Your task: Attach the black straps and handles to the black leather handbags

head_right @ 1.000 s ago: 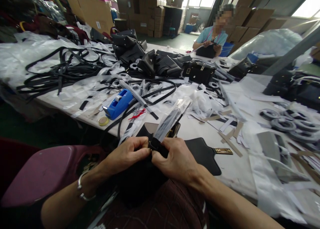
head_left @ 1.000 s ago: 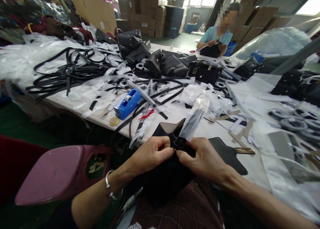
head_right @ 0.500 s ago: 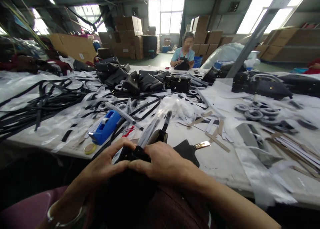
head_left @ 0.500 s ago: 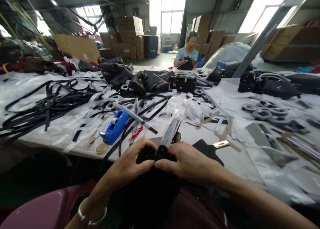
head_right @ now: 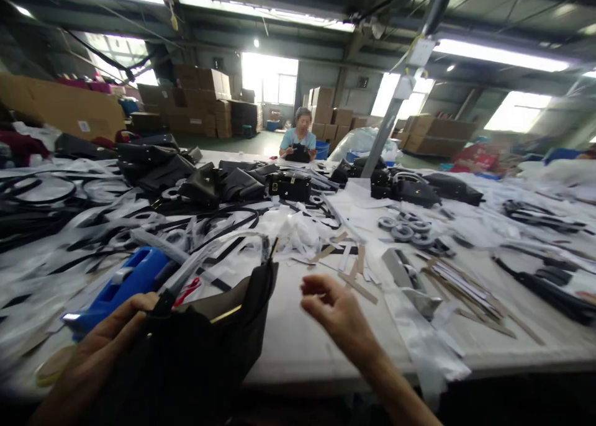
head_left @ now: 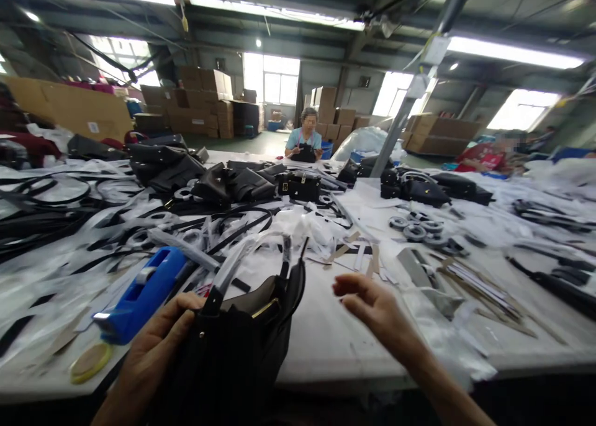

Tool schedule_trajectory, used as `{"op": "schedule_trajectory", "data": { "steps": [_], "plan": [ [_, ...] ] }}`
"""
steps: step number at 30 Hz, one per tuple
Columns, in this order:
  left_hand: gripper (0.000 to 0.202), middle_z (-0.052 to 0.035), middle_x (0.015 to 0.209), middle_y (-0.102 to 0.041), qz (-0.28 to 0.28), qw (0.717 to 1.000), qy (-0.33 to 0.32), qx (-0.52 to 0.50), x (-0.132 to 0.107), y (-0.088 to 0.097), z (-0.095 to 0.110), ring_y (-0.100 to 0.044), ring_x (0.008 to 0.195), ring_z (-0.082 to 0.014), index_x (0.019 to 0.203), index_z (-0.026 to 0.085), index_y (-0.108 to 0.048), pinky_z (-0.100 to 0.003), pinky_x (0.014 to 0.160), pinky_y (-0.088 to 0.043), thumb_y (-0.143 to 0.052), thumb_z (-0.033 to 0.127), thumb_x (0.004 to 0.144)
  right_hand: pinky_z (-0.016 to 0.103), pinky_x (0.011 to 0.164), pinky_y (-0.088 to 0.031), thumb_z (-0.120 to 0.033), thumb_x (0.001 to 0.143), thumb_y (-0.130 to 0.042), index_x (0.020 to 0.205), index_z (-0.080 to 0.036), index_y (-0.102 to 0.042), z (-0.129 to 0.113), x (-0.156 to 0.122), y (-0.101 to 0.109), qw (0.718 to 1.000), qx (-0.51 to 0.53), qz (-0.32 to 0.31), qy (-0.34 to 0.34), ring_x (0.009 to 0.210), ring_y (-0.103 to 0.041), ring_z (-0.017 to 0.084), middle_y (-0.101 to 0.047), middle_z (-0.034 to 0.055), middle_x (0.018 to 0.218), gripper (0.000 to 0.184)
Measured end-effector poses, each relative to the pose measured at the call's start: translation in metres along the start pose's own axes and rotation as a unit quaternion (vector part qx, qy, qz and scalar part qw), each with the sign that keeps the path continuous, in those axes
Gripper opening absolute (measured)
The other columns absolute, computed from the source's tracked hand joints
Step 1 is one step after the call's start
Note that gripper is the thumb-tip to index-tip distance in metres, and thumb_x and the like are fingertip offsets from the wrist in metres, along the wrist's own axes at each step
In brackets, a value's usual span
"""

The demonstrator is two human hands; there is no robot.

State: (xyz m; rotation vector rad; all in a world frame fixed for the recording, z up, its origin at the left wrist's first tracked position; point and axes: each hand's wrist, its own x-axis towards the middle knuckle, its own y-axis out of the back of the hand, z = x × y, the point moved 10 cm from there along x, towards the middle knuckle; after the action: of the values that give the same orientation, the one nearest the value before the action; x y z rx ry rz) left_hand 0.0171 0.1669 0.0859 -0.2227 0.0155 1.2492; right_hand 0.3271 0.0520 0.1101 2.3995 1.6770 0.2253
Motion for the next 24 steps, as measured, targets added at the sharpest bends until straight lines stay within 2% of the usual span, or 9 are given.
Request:
{"op": "schedule_trajectory", "data": {
  "steps": [3,5,7,9,13,15,17,21,24],
  "plan": [
    [0.03,0.0004,0.085,-0.064,-0.065,0.987,-0.086,0.122,0.013,-0.052,0.014,-0.06,0.076,-0.0193,0.087,0.022,-0.06,-0.027,0.067,-0.05,-0.063,0.052,0.084,0.038,0.087,-0.052,-0.043,0.061,-0.085,0.138,-0.025,-0.049,0.011,-0.025,-0.083,0.952,0.165,-0.249,-0.067,0.116,-0.058,0.03,-0.058,0.0111,0.132,0.087],
    [0.027,-0.0011,0.079,-0.062,-0.113,0.951,-0.177,0.227,0.017,-0.101,0.025,-0.058,0.075,-0.0196,0.083,0.021,-0.06,-0.029,0.068,-0.049,-0.054,0.047,0.091,0.036,0.091,-0.049,-0.036,0.052,-0.091,0.136,-0.025,-0.052,-0.002,-0.036,-0.107,0.93,0.196,-0.303,-0.063,0.118,-0.056,0.03,-0.06,0.0084,0.131,0.094],
    [0.028,-0.0024,0.076,-0.06,-0.124,0.901,-0.288,0.301,0.015,-0.146,0.038,-0.057,0.075,-0.0202,0.075,0.02,-0.058,-0.032,0.071,-0.047,-0.047,0.039,0.094,0.036,0.093,-0.047,-0.039,0.055,-0.089,0.129,-0.02,-0.058,-0.01,-0.035,-0.107,0.93,0.229,-0.28,-0.073,0.113,-0.058,0.029,-0.066,0.0073,0.118,0.082],
    [0.028,-0.0035,0.076,-0.059,-0.126,0.849,-0.366,0.359,0.014,-0.185,0.043,-0.056,0.076,-0.0215,0.073,0.02,-0.057,-0.036,0.074,-0.045,-0.043,0.031,0.095,0.036,0.092,-0.046,-0.047,0.066,-0.082,0.12,-0.016,-0.063,-0.005,-0.027,-0.09,0.93,0.288,-0.209,-0.096,0.105,-0.061,0.027,-0.069,0.0066,0.104,0.066],
    [0.018,-0.0047,0.08,-0.063,-0.188,0.783,-0.405,0.434,0.022,-0.238,0.028,-0.058,0.079,-0.0239,0.076,0.019,-0.06,-0.041,0.078,-0.047,-0.048,0.014,0.089,0.032,0.084,-0.046,-0.037,0.068,-0.077,0.099,-0.013,-0.069,0.038,-0.009,-0.044,0.936,0.316,-0.071,-0.14,0.084,-0.063,0.021,-0.067,0.0034,0.082,0.04],
    [0.015,-0.0054,0.091,-0.065,-0.221,0.78,-0.405,0.423,0.026,-0.246,0.02,-0.061,0.087,-0.024,0.086,0.02,-0.062,-0.04,0.081,-0.05,-0.053,0.009,0.084,0.028,0.075,-0.046,-0.028,0.063,-0.075,0.086,-0.013,-0.07,0.057,-0.002,-0.025,0.947,0.276,-0.034,-0.159,0.073,-0.059,0.017,-0.064,0.0011,0.072,0.028],
    [0.019,-0.0059,0.102,-0.066,-0.221,0.789,-0.424,0.386,0.031,-0.24,0.022,-0.062,0.096,-0.0229,0.098,0.022,-0.062,-0.036,0.085,-0.053,-0.056,0.011,0.084,0.023,0.065,-0.041,-0.021,0.058,-0.073,0.075,-0.014,-0.069,0.064,0.003,-0.013,0.958,0.23,-0.037,-0.169,0.064,-0.052,0.013,-0.06,-0.0015,0.065,0.019],
    [0.013,-0.0038,0.106,-0.067,-0.161,0.811,-0.458,0.326,0.046,-0.201,0.03,-0.065,0.1,-0.018,0.103,0.025,-0.061,-0.025,0.086,-0.054,-0.055,0.022,0.091,0.019,0.053,-0.032,-0.015,0.053,-0.071,0.068,-0.015,-0.069,0.051,0.013,-0.002,0.967,0.163,-0.107,-0.165,0.056,-0.042,0.008,-0.056,-0.0047,0.061,0.015],
    [0.012,-0.0009,0.101,-0.069,-0.111,0.832,-0.452,0.302,0.065,-0.169,0.027,-0.068,0.096,-0.016,0.103,0.027,-0.061,-0.02,0.084,-0.055,-0.056,0.03,0.092,0.02,0.06,-0.04,-0.019,0.059,-0.071,0.078,-0.016,-0.072,0.031,0.044,0.044,0.982,0.135,-0.052,-0.122,0.065,-0.054,0.012,-0.066,-0.0016,0.074,0.019]
  ]
}}
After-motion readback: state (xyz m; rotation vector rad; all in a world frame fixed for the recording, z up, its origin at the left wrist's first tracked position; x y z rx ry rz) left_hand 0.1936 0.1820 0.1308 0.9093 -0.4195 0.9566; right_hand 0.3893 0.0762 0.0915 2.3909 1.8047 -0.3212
